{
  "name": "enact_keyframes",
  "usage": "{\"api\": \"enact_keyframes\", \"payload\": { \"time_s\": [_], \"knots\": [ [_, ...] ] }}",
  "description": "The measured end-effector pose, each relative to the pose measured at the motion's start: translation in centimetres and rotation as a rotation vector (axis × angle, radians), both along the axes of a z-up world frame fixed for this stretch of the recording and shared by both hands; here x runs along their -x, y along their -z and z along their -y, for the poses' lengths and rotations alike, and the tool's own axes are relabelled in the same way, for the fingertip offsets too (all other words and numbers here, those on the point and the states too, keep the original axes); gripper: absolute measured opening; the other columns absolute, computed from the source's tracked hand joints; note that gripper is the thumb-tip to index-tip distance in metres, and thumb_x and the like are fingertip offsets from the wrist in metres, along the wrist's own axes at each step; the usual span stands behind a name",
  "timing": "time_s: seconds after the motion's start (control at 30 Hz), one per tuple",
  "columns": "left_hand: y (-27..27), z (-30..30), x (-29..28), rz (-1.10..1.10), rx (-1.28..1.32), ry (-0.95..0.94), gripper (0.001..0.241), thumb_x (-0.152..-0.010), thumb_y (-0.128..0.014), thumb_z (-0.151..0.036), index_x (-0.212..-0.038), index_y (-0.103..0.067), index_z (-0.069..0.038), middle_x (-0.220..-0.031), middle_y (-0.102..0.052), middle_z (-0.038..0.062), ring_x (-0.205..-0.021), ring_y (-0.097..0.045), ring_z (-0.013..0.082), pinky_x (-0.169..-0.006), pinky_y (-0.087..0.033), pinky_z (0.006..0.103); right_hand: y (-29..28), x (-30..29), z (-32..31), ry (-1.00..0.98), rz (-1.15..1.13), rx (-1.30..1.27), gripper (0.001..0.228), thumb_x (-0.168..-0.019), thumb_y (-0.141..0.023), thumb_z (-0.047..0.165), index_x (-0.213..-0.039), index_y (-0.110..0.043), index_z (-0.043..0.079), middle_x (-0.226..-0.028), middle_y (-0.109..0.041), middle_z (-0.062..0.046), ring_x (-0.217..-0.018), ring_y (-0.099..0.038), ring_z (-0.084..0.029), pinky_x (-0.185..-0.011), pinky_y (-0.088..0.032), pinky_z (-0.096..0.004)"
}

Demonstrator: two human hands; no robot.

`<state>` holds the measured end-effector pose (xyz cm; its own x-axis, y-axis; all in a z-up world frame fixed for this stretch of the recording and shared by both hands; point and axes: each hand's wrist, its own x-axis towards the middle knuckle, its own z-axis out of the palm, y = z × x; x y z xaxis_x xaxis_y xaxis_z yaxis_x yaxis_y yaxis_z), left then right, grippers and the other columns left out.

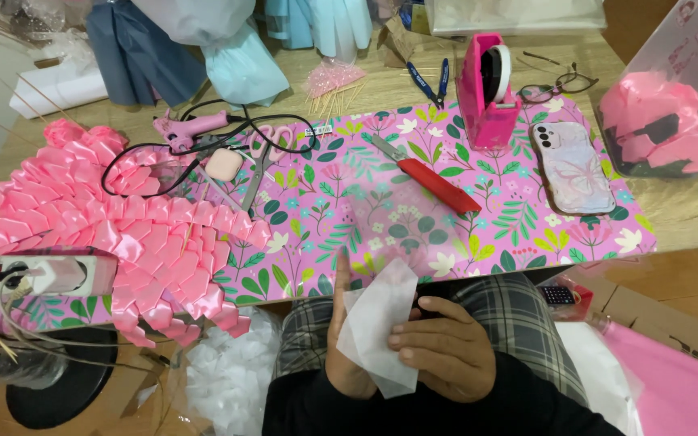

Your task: The person folds a small white piece of paper into a compact shape using both hands. They then reach for a tape dispenser, pull a piece of tape, and apply it to the folded paper to secure it.

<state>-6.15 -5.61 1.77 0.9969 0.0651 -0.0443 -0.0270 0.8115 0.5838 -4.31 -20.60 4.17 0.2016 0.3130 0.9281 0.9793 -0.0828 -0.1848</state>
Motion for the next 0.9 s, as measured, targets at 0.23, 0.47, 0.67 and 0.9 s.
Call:
{"api": "enact_keyframes", "payload": {
  "time_s": [0.23, 0.47, 0.67, 0.9],
  "knots": [
    [-2.7, -0.2, 0.1, -0.279, 0.553, 0.487, 0.071, -0.081, -0.075, -0.037, -0.136, -0.034, -0.019, -0.108, -0.055, 0.015, -0.074, -0.059, 0.0180, -0.069, -0.049, 0.0330, 0.1, 0.3, -0.1, 0.009, 0.067, 0.062, 0.023, -0.106, -0.053, 0.024, -0.105, -0.070, 0.008, -0.109, -0.079, -0.013, -0.102, -0.081, -0.027, -0.105, -0.052, -0.046],
    [-1.0, -1.6, -1.7, -0.561, 0.918, 0.903, 0.077, -0.075, -0.081, -0.078, -0.111, -0.060, -0.013, -0.081, -0.060, 0.006, -0.062, -0.057, 0.0144, -0.058, -0.046, 0.0280, 0.4, 0.9, 0.3, 0.076, 0.107, 0.151, 0.019, -0.108, -0.054, 0.024, -0.107, -0.068, 0.011, -0.116, -0.077, -0.014, -0.114, -0.077, -0.031, -0.113, -0.042, -0.047],
    [-0.7, -1.3, -0.3, -0.308, 0.519, 0.589, 0.053, -0.098, -0.056, -0.055, -0.147, -0.049, -0.038, -0.116, -0.074, 0.020, -0.090, -0.074, 0.0292, -0.081, -0.060, 0.0369, 0.5, 0.8, 0.3, 0.081, 0.112, 0.158, 0.017, -0.108, -0.054, 0.021, -0.108, -0.067, 0.010, -0.120, -0.076, -0.014, -0.118, -0.075, -0.032, -0.117, -0.037, -0.051],
    [0.1, -0.5, 0.1, 0.123, 0.415, 0.301, 0.101, -0.088, -0.069, 0.006, -0.167, -0.011, -0.020, -0.162, -0.032, 0.027, -0.110, -0.069, 0.0258, -0.089, -0.061, 0.0363, 2.1, 0.5, 1.3, -0.080, -0.146, -0.040, 0.022, -0.100, -0.065, 0.014, -0.120, -0.056, 0.011, -0.111, -0.078, -0.017, -0.106, -0.081, -0.022, -0.122, -0.035, -0.057]
  ]
}}
